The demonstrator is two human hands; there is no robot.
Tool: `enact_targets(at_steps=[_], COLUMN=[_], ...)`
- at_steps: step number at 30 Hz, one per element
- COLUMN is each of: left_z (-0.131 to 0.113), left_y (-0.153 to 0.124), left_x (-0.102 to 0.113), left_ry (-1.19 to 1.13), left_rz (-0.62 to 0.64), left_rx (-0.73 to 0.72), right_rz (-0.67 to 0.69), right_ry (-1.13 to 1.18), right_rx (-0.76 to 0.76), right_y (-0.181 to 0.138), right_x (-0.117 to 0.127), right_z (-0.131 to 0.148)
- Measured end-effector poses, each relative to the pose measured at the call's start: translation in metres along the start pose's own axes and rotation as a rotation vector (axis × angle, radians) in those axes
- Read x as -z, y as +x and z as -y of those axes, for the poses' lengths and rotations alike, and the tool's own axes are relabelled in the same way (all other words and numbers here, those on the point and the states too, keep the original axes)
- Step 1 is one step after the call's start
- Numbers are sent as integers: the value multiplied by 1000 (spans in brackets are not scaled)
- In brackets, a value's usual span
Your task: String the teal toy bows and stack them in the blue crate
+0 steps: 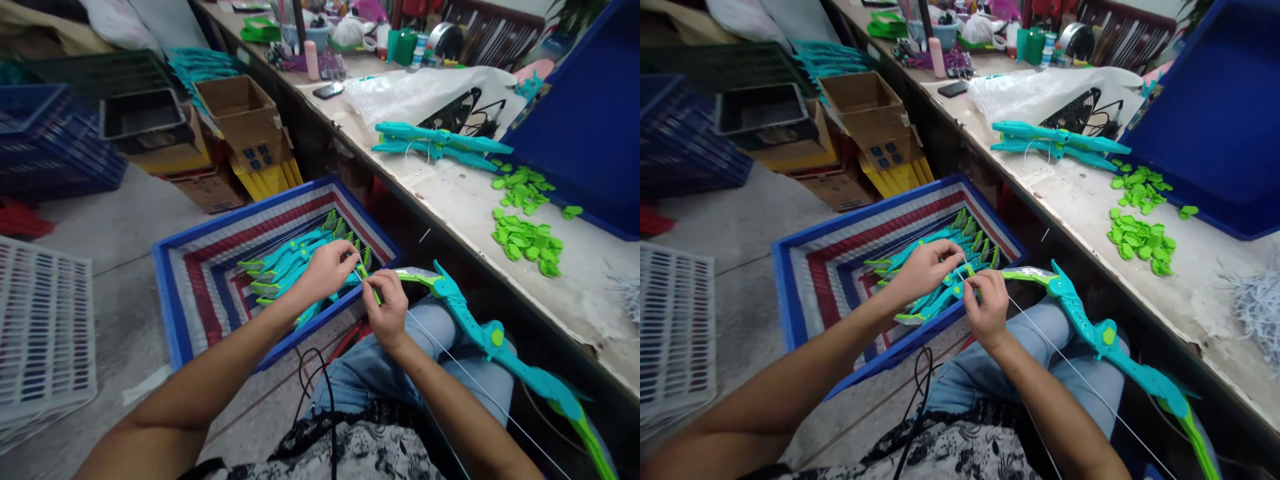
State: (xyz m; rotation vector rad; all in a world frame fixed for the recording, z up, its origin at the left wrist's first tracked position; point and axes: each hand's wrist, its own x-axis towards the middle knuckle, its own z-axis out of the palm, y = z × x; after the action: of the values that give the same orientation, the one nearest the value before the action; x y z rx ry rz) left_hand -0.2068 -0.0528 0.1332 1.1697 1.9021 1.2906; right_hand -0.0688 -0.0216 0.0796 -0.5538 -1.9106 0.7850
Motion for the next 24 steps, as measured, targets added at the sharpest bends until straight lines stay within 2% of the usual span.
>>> enact_targets(at_steps=[2,5,8,10,13,16,21,24], left_z=[-2,-1,3,4,5,6,1,-5], left_y=[-7,-14,-16,-16,-16,-15,-16,-15], left_x=[0,-11,-17,-16,-10,-9,-18,-25], left_ry=[-62,-432,-691,-738,-749,-764,-767,-804], left_rz=[-53,-89,-32,46,161,201,111,26], left_rx=[23,213,406,450,440,410,410,433], right_rz=[-17,-46,-87,-98,-69,-16,115,89], right_ry=[70,177,238,244,218,192,131,80], right_rx=[-65,-195,-307,-329,-280,-187,-124,-66], right_y=[5,9,11,15,22,28,32,35], right_x=[-3,-6,-4,-1,4,6,11,18], right_z=[1,5,4,1,-2,-3,-6,-6])
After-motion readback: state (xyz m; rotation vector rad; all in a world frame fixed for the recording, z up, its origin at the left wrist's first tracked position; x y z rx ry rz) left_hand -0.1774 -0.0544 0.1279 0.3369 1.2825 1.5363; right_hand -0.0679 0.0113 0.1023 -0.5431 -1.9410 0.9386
